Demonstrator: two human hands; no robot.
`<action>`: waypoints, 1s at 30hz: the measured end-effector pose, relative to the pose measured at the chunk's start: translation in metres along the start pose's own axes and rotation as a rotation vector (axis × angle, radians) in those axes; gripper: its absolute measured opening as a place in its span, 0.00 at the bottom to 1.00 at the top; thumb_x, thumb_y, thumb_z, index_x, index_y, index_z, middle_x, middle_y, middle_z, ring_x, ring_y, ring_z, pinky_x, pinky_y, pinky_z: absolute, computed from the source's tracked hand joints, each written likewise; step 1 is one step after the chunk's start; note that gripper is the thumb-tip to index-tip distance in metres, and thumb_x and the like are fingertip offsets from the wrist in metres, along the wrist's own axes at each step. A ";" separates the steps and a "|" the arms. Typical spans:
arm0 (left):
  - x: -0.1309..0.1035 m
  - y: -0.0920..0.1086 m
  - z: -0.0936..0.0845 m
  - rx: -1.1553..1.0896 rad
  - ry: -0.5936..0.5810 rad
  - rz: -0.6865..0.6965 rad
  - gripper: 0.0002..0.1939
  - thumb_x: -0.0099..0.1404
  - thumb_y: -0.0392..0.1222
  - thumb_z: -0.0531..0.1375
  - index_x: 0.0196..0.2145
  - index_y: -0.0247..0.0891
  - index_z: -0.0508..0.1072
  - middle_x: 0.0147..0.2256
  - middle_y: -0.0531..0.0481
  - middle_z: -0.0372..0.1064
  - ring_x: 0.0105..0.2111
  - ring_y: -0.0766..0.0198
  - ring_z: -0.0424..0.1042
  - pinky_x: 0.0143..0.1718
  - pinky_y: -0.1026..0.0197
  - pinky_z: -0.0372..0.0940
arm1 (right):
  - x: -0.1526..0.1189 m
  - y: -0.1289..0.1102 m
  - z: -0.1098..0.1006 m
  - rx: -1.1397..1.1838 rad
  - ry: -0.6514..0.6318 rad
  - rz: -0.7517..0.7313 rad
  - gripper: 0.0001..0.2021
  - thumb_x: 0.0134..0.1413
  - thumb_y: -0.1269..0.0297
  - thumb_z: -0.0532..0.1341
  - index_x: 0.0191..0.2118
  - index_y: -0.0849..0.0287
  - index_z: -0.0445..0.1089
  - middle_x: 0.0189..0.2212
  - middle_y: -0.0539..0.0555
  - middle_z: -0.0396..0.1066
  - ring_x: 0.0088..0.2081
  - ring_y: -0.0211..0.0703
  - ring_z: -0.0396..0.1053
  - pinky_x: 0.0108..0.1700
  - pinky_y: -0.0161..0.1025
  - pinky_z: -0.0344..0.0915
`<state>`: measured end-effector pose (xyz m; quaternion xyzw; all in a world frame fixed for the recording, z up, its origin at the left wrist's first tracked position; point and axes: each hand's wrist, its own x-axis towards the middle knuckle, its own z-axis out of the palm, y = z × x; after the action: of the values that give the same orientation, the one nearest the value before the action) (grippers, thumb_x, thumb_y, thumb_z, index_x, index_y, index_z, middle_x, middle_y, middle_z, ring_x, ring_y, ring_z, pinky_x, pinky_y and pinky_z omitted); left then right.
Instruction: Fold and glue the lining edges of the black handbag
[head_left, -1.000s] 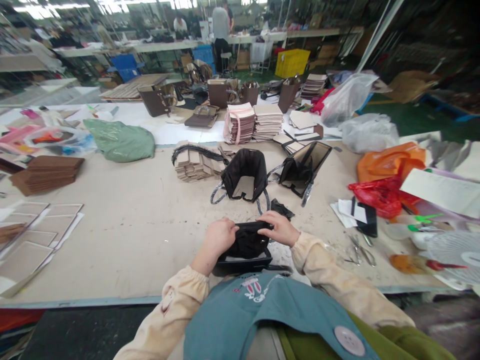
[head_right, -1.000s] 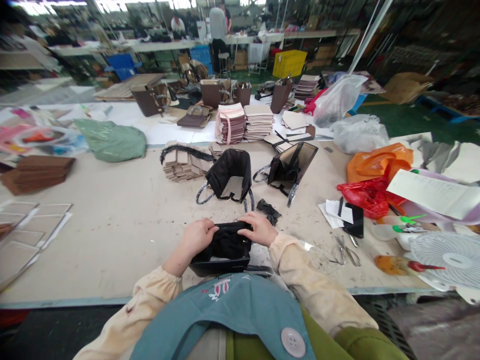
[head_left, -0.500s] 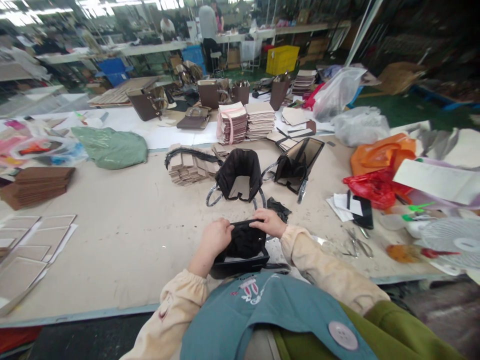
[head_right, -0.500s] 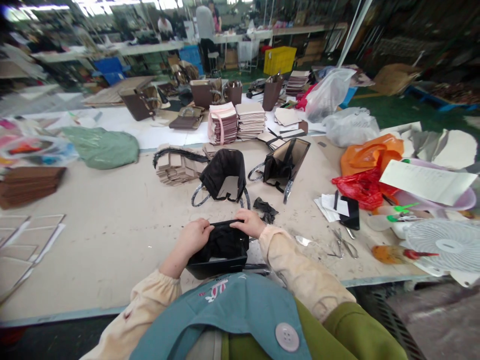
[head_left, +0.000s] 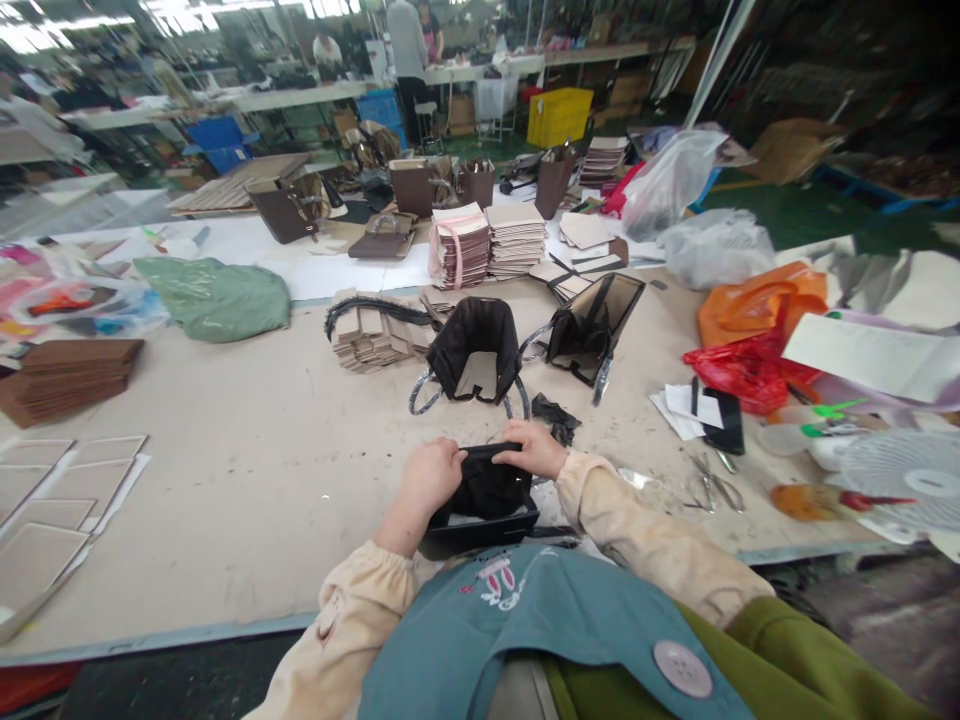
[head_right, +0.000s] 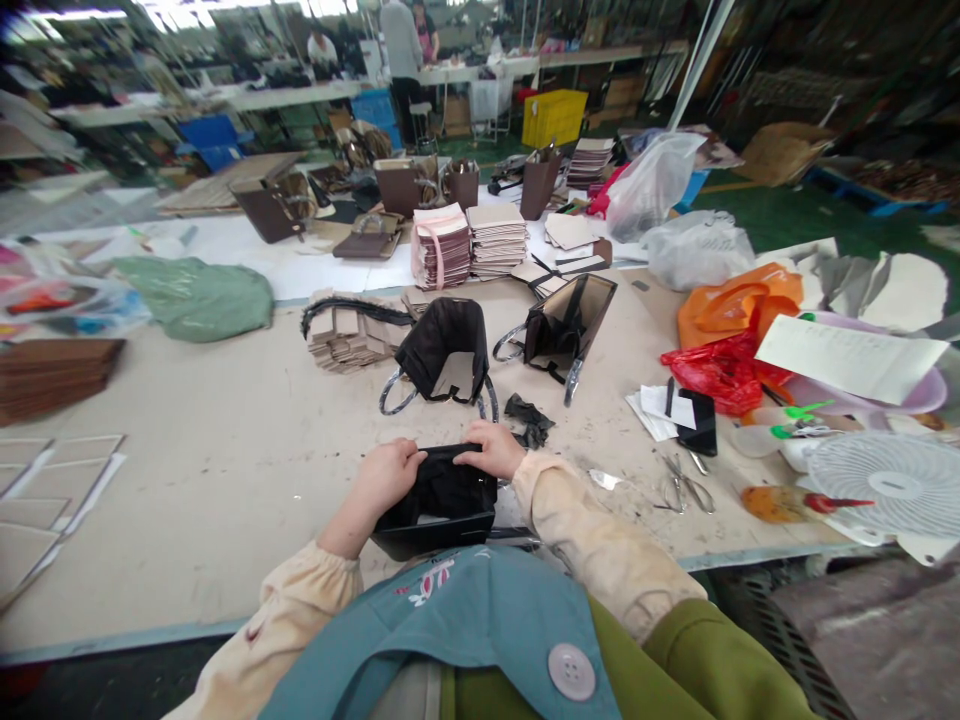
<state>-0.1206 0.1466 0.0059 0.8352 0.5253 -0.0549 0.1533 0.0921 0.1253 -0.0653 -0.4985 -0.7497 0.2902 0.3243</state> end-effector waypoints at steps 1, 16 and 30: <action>0.000 0.000 0.000 -0.002 -0.002 -0.001 0.14 0.65 0.44 0.49 0.33 0.37 0.72 0.36 0.45 0.72 0.37 0.61 0.70 0.38 0.63 0.60 | 0.001 0.001 0.000 0.015 -0.006 -0.008 0.11 0.47 0.57 0.65 0.26 0.60 0.71 0.26 0.49 0.63 0.30 0.37 0.63 0.34 0.33 0.60; 0.003 0.002 0.000 -0.012 -0.013 -0.019 0.16 0.66 0.46 0.48 0.33 0.37 0.73 0.36 0.43 0.72 0.38 0.60 0.71 0.41 0.62 0.61 | 0.010 -0.002 -0.013 0.110 -0.141 -0.068 0.14 0.54 0.56 0.59 0.25 0.60 0.71 0.25 0.50 0.63 0.31 0.37 0.63 0.35 0.34 0.61; 0.002 0.003 -0.002 -0.022 -0.017 -0.026 0.15 0.65 0.45 0.49 0.32 0.37 0.73 0.36 0.44 0.72 0.38 0.60 0.70 0.41 0.62 0.61 | 0.005 0.008 -0.018 0.221 -0.185 0.011 0.16 0.54 0.51 0.58 0.31 0.60 0.74 0.29 0.52 0.65 0.34 0.40 0.66 0.41 0.37 0.63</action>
<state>-0.1171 0.1480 0.0072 0.8261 0.5354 -0.0580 0.1663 0.1090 0.1348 -0.0590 -0.4349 -0.7373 0.4175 0.3049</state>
